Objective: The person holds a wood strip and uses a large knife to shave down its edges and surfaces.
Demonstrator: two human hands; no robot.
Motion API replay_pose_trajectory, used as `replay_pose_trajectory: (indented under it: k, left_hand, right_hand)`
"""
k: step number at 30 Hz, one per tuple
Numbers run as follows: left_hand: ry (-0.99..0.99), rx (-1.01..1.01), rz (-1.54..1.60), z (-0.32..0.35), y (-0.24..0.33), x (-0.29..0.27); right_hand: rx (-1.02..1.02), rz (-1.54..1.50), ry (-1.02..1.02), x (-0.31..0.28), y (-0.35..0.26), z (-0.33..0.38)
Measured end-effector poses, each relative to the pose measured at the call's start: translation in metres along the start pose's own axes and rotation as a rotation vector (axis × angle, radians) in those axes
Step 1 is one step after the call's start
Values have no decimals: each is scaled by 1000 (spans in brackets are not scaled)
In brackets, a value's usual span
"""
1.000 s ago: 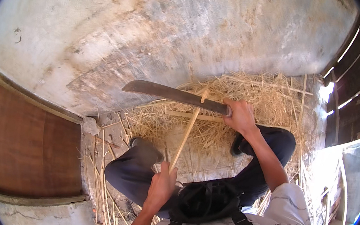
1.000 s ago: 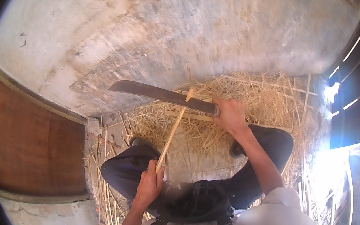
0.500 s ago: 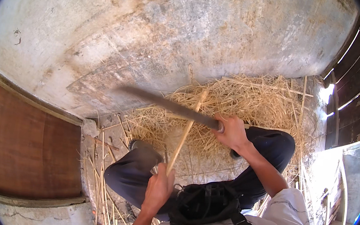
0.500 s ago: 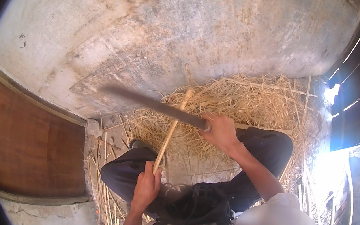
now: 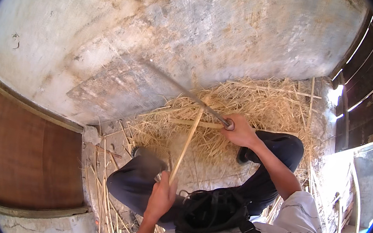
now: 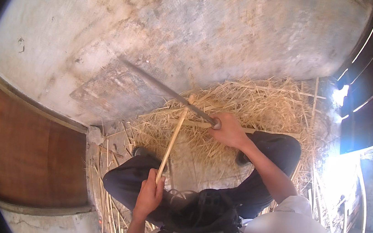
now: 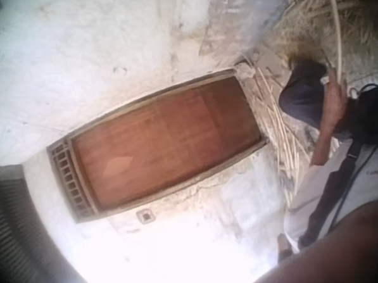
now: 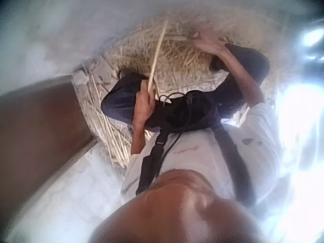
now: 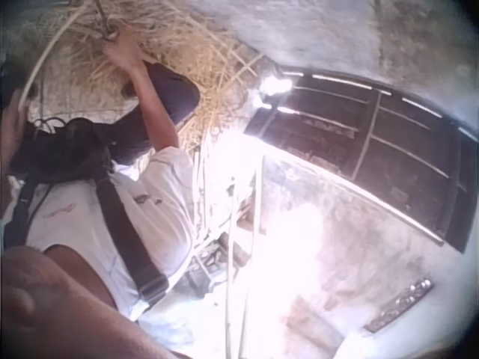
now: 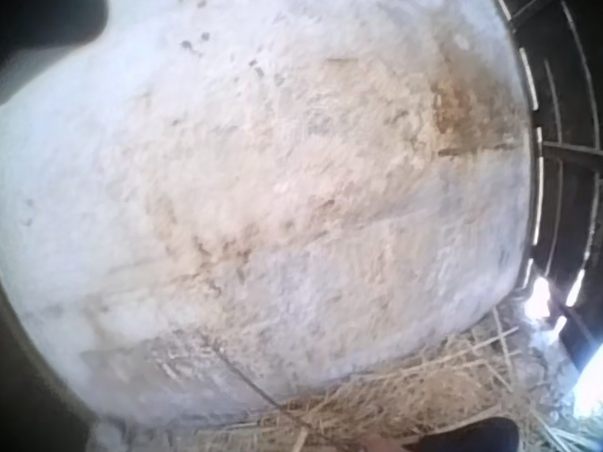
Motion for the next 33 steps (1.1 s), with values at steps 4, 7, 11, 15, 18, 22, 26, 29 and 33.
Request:
replay_pose_trajectory:
  k: [4, 7, 11, 15, 18, 22, 26, 29, 33]
  left_hand:
    - [-93, 19, 140, -8, 5, -7]
    - [-119, -53, 204, -8, 15, -9]
    - [-96, -39, 230, -10, 11, -8]
    - [-53, -40, 180, -2, 10, -2]
    - [-16, -44, 121, -2, 9, -1]
    - [13, -54, 1, -5, 15, 1]
    - [28, -94, -55, 4, 9, 6]
    - [29, -83, -53, -1, 5, 8]
    - [6, -105, -1, -8, 9, 7]
  right_hand:
    - [-47, -180, 19, 7, -6, 4]
    - [-121, -48, 154, -3, -24, 11]
    - [-296, 258, 120, -12, -53, 23]
    - [-95, 411, 214, -17, -20, 2]
    - [-63, 274, 213, -25, -14, -8]
    - [-147, 293, 149, -11, -31, 16]
    - [-36, 305, 149, -22, -7, 0]
    - [19, 317, 144, -21, -4, -2]
    - [-85, 323, 71, -10, -29, 19]
Point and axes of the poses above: each hand's wrist, its own z-axis away from the middle knuckle, its own x-axis out of the palm, y = z × x, the point moved 3 cm from there along -z, towards the middle knuckle, and after that the axes turned 13 degrees about z, right-handed, at the moved point
